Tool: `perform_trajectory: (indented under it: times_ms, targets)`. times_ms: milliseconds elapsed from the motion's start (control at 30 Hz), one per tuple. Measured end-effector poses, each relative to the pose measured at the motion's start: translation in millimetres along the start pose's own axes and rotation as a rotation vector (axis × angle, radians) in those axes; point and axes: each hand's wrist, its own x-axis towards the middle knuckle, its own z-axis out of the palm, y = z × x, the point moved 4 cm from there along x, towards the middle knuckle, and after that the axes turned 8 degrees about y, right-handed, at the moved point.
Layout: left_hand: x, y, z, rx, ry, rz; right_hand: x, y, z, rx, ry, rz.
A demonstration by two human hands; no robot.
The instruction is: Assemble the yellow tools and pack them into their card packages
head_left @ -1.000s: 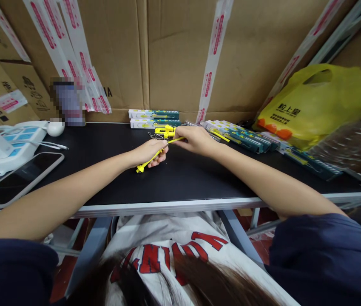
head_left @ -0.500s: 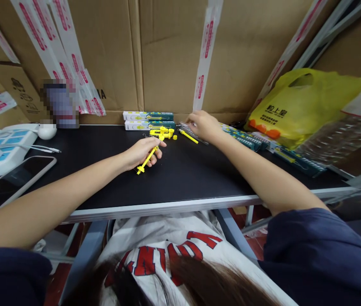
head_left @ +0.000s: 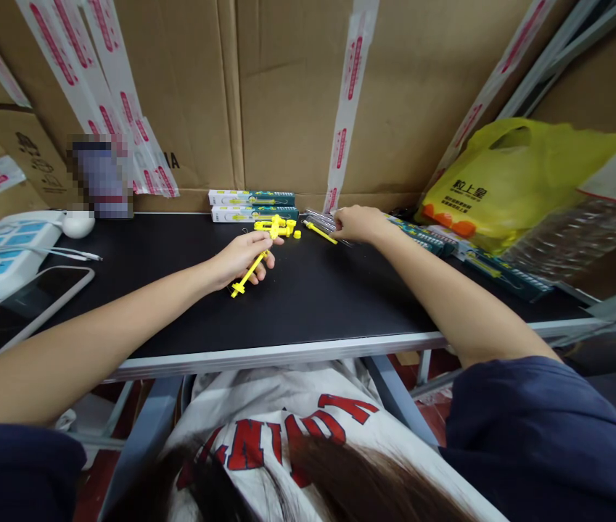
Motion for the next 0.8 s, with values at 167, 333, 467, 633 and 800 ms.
perform_trajectory:
  times_ms: [167,333,467,633,800]
  targets:
    - [-2,2,1.1,0.002,0.004,-0.005,0,-2,3,-0.044,-0.015,0.029]
    - [-1,1,0.4,0.013,-0.007,-0.005,8,10,-2,0.213,0.028,0.012]
    - [1,0,1.4,0.028,-0.043,0.025,8,5,-10,0.865,-0.026,0.049]
    - [-2,3,5.8,0.098,-0.076,0.071,-4,-28,-17,1.569,-0.086,0.167]
    - [-5,3,9.0,0.121,-0.117,0.068,-13,-53,-16,1.696,-0.168,0.184]
